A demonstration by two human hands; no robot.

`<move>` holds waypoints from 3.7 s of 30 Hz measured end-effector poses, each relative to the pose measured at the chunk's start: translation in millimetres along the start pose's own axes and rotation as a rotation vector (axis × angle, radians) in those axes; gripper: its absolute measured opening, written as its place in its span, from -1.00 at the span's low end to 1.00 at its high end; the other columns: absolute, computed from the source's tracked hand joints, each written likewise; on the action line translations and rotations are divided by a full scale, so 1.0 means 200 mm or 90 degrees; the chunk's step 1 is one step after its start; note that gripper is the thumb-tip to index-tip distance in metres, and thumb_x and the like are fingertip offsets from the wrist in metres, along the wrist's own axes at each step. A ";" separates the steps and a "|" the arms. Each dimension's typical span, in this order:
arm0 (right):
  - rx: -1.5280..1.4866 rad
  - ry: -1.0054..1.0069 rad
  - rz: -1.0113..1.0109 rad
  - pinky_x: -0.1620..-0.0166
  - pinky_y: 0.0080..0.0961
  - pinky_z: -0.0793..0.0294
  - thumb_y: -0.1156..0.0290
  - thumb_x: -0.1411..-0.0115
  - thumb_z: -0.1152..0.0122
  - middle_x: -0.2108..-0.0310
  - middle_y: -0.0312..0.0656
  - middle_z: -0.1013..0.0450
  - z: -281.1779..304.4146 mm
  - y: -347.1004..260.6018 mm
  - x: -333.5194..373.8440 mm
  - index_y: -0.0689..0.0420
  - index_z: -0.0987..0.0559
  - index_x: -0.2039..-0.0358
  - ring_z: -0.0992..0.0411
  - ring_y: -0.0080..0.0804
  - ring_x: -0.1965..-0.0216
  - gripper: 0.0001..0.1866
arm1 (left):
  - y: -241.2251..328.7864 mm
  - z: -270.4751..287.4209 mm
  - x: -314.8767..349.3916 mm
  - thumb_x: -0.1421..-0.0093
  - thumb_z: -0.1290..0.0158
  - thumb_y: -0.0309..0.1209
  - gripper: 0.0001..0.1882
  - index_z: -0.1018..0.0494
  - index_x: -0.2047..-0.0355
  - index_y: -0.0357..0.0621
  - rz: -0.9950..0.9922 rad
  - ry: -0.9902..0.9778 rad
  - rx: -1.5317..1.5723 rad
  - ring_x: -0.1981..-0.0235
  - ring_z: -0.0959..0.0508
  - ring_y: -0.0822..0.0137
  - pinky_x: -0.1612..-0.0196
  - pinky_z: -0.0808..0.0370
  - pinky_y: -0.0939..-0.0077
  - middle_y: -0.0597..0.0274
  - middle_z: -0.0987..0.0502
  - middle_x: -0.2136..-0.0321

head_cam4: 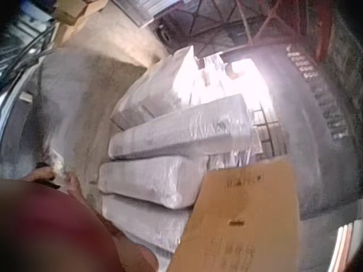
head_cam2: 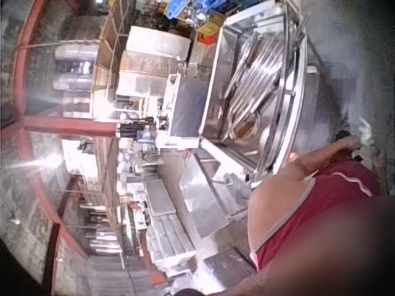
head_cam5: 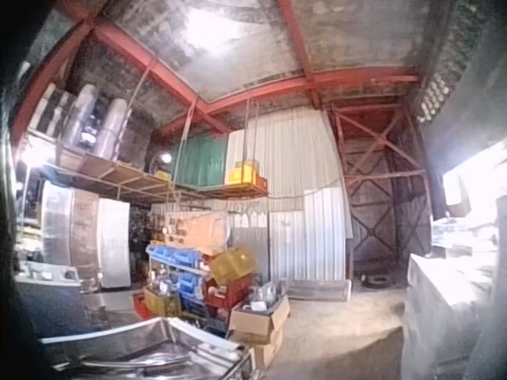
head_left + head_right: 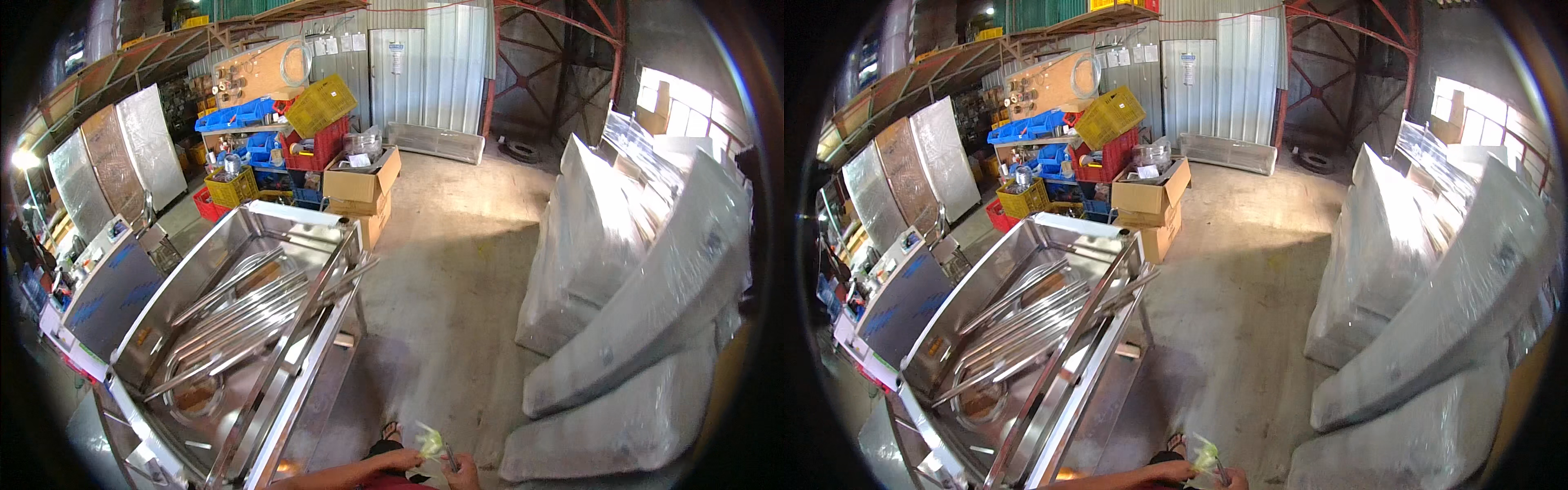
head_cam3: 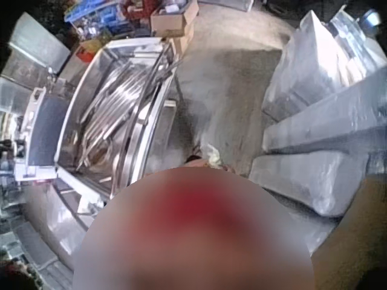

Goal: The person removes a bundle of metal pipes from a stainless steel sink unit, cuts the plastic ties, and then places the individual pipes back into the sink. The person handles the pipes one by one, arranging them inside the sink basin.

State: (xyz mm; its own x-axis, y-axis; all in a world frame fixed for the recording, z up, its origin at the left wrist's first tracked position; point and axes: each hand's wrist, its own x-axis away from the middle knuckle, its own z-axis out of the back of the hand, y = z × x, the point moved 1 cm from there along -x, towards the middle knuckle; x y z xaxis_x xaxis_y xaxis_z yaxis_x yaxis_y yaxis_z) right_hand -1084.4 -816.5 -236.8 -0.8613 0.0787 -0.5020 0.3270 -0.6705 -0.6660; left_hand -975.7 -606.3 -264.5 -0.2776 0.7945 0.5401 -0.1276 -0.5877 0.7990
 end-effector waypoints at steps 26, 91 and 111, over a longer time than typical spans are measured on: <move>-0.410 -0.173 -0.622 0.55 -0.51 -0.48 0.36 -0.42 -0.14 0.38 -0.30 -0.45 -0.47 1.78 -4.23 0.15 -0.48 0.02 -0.40 -0.54 0.59 -0.80 | 0.60 4.14 -1.60 -0.38 -0.05 -0.24 -0.72 -0.36 0.02 -0.11 -0.011 0.466 0.370 0.48 -0.37 0.53 0.44 -0.37 0.55 0.39 -0.42 0.40; -0.536 -1.123 0.129 0.43 -0.63 -0.41 0.28 -0.44 -0.16 0.47 -0.33 -0.46 -1.34 0.15 -3.97 0.18 -0.55 0.16 -0.39 -0.66 0.51 -0.79 | 2.07 2.44 0.61 -0.31 -0.08 -0.44 -0.79 -0.56 0.06 -0.11 0.692 1.268 -0.357 0.18 -0.62 0.20 0.15 -0.59 0.28 0.06 -0.60 0.23; -0.734 -0.943 0.217 0.35 -0.58 -0.43 0.29 -0.40 -0.20 0.46 -0.19 -0.49 -1.71 -1.30 -3.61 0.25 -0.51 0.17 -0.42 -0.57 0.48 -0.75 | 1.52 1.86 1.49 -0.36 -0.04 -0.34 -0.81 -0.51 0.11 -0.15 0.577 1.205 -0.360 0.28 -0.60 0.24 0.21 -0.55 0.35 0.08 -0.59 0.29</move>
State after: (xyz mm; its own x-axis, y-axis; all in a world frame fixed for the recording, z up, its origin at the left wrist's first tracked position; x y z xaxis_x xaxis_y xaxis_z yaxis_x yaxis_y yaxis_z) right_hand -413.8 -447.4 110.1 -0.1036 -0.9540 -0.2812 0.0555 0.2768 -0.9593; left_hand -742.2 -490.8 238.3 -0.7154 -0.4951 -0.4929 0.4522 -0.8660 0.2135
